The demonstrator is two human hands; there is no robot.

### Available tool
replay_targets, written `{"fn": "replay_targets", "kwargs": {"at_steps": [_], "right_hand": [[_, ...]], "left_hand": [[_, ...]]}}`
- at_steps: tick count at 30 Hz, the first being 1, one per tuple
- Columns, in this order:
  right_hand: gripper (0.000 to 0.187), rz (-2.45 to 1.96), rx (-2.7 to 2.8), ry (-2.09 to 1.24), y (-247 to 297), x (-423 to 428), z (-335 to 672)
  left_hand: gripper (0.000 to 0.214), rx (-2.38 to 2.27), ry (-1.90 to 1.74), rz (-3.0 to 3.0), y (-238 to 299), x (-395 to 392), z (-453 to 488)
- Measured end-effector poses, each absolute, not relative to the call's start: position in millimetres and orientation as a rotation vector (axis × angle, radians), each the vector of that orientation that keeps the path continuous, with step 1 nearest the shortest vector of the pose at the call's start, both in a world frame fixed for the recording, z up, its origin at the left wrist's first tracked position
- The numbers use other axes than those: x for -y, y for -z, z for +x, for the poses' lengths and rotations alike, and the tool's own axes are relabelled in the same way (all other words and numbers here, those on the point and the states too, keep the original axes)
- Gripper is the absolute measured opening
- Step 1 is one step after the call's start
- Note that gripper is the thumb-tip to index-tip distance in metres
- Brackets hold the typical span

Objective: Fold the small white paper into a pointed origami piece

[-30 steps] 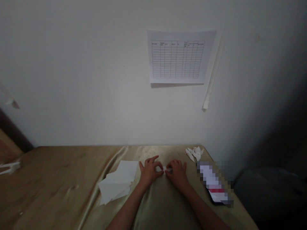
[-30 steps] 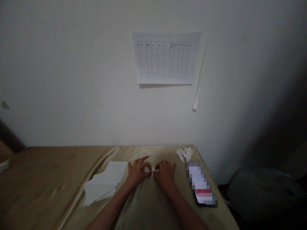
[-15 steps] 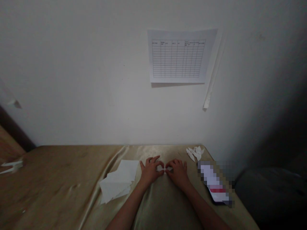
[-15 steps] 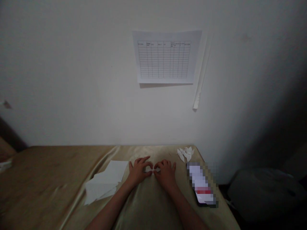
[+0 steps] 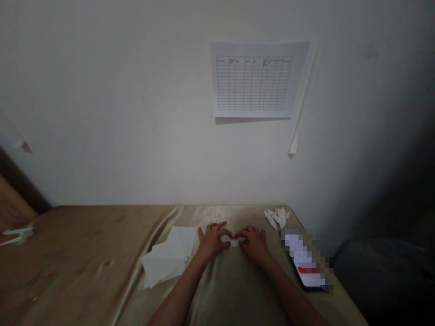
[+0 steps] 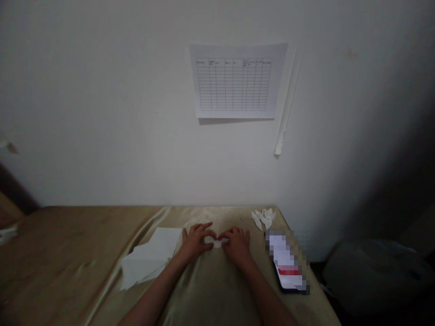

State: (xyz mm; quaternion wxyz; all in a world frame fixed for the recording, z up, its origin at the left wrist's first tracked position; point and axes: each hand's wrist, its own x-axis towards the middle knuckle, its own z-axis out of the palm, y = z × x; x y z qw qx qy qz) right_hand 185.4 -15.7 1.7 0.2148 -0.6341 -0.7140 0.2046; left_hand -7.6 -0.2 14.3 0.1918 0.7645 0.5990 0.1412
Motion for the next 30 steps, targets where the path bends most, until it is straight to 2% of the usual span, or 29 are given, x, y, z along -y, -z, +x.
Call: {"fn": "replay_targets", "kwargs": {"at_steps": [7, 12, 15, 30], "right_hand": [[0.041, -1.709, 1.978, -0.577, 0.9, 16.8, 188.2], [0.022, -1.717, 1.952, -0.527, -1.6, 18.1, 185.9], [0.017, -1.736, 1.952, -0.487, -1.4, 17.5, 183.5], [0.025, -1.718, 1.997, -0.524, 3.3, 12.0, 190.1]], "left_hand": [[0.030, -1.681, -0.423, 2.138, -12.9, 3.6, -12.0], [0.017, -1.724, -0.475, 2.125, -14.6, 7.1, -4.7], [0.015, -1.743, -0.516, 2.128, -12.6, 7.7, -0.1], [0.018, -1.726, -0.441, 2.131, -12.2, 4.1, -3.8]]}}
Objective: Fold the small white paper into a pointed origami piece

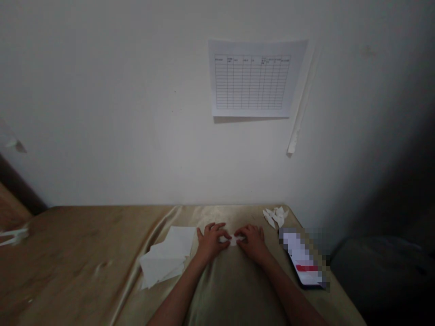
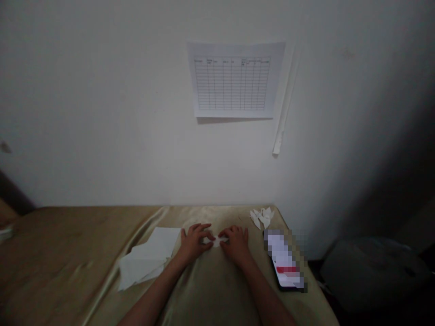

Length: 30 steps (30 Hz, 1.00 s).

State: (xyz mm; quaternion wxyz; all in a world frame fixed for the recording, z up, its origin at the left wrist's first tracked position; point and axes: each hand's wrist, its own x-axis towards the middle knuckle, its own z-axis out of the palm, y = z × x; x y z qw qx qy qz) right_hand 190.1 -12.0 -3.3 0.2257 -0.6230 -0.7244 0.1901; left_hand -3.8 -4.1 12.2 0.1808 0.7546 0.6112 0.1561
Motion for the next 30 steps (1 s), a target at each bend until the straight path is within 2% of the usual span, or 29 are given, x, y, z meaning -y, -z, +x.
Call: {"fn": "replay_targets", "kwargs": {"at_steps": [15, 20, 27, 30], "right_hand": [[0.039, -1.735, 2.093, -0.476, -5.6, 17.0, 192.0], [0.033, -1.701, 2.099, -0.449, -2.6, 16.2, 192.6], [0.027, -1.755, 2.085, -0.327, 1.0, 18.6, 187.3], [0.028, -1.797, 2.078, -0.284, 2.1, 18.4, 186.6]], "left_hand": [[0.024, -1.683, -0.448, 2.187, -7.7, 4.9, -9.8], [0.024, -1.702, -0.494, 2.205, -9.8, 6.3, -7.9], [0.034, -1.684, -0.651, 2.249, -13.3, 8.5, -1.7], [0.027, -1.678, -0.663, 2.270, -14.7, 10.0, -1.0]]}}
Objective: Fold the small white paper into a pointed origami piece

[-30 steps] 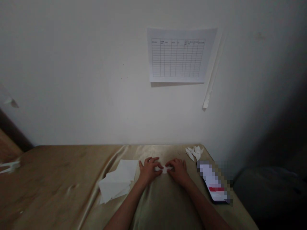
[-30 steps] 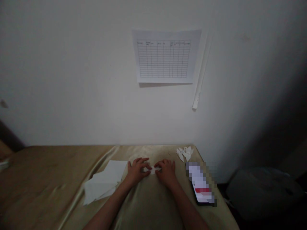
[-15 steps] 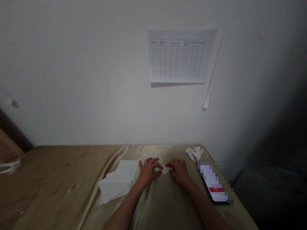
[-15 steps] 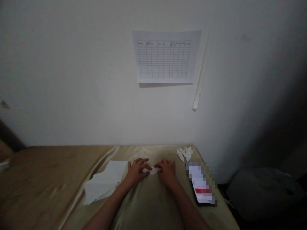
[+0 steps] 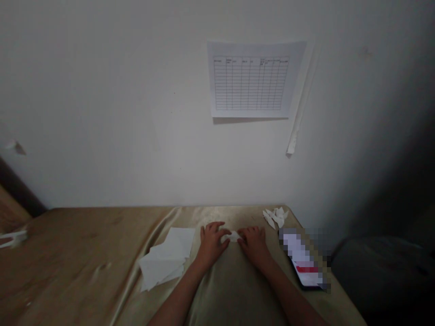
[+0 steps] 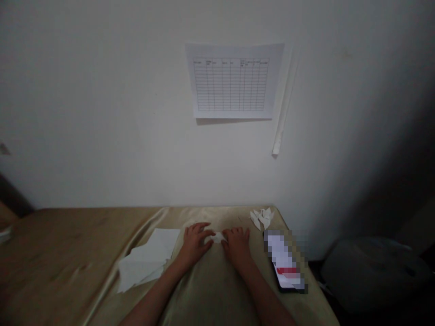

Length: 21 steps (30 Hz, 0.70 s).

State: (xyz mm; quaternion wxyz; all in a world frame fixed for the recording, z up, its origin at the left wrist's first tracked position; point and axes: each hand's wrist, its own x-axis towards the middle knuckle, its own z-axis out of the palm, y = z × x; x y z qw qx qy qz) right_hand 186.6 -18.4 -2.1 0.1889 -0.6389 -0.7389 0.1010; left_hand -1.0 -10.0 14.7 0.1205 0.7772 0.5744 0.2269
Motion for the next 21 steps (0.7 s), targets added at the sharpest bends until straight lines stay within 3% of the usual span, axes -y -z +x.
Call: {"fn": "replay_targets", "kwargs": {"at_steps": [4, 21], "right_hand": [[0.029, -1.826, 2.063, -0.305, 2.2, 17.3, 188.2], [0.021, -1.686, 2.068, -0.371, -7.6, 19.7, 191.7]], "left_hand": [[0.015, -1.678, -0.657, 2.280, -14.2, 10.6, -1.1], [0.020, -1.742, -0.649, 2.236, -2.9, 9.5, 1.4]]}}
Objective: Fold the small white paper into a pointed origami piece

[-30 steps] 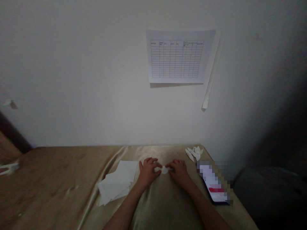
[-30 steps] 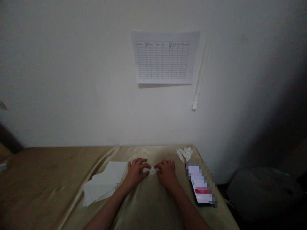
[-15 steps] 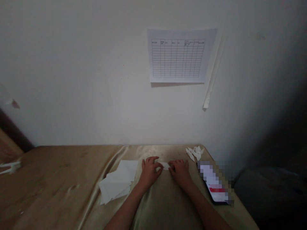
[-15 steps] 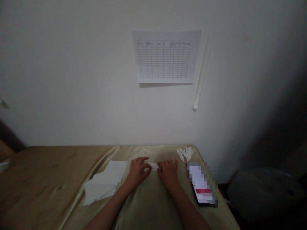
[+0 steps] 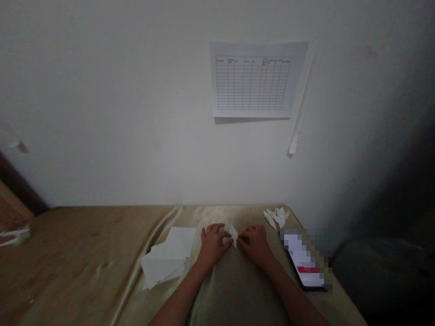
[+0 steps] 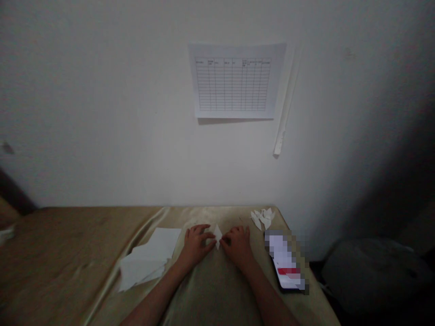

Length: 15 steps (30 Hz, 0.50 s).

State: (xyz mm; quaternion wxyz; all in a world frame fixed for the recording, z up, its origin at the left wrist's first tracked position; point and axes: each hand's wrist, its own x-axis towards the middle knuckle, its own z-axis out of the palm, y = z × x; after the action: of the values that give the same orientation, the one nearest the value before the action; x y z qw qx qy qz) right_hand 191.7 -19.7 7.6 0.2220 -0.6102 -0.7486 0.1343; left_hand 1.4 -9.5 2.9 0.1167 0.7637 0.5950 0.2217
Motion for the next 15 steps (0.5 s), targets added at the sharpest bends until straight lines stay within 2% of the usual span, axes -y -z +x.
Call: {"fn": "replay_targets", "kwargs": {"at_steps": [5, 11, 15], "right_hand": [[0.018, -1.643, 2.123, -0.349, -8.6, 19.2, 192.4], [0.016, -1.671, 2.072, -0.356, -10.3, 16.2, 198.1], [0.027, -1.584, 2.131, -0.364, -13.0, 18.4, 202.3]], "left_hand": [[0.039, -1.741, -0.620, 2.243, -1.6, 11.7, 4.9], [0.032, -1.726, -0.531, 2.257, -3.7, 9.8, 1.4], [0.035, -1.684, -0.500, 2.273, -4.8, 8.8, -2.2]]}}
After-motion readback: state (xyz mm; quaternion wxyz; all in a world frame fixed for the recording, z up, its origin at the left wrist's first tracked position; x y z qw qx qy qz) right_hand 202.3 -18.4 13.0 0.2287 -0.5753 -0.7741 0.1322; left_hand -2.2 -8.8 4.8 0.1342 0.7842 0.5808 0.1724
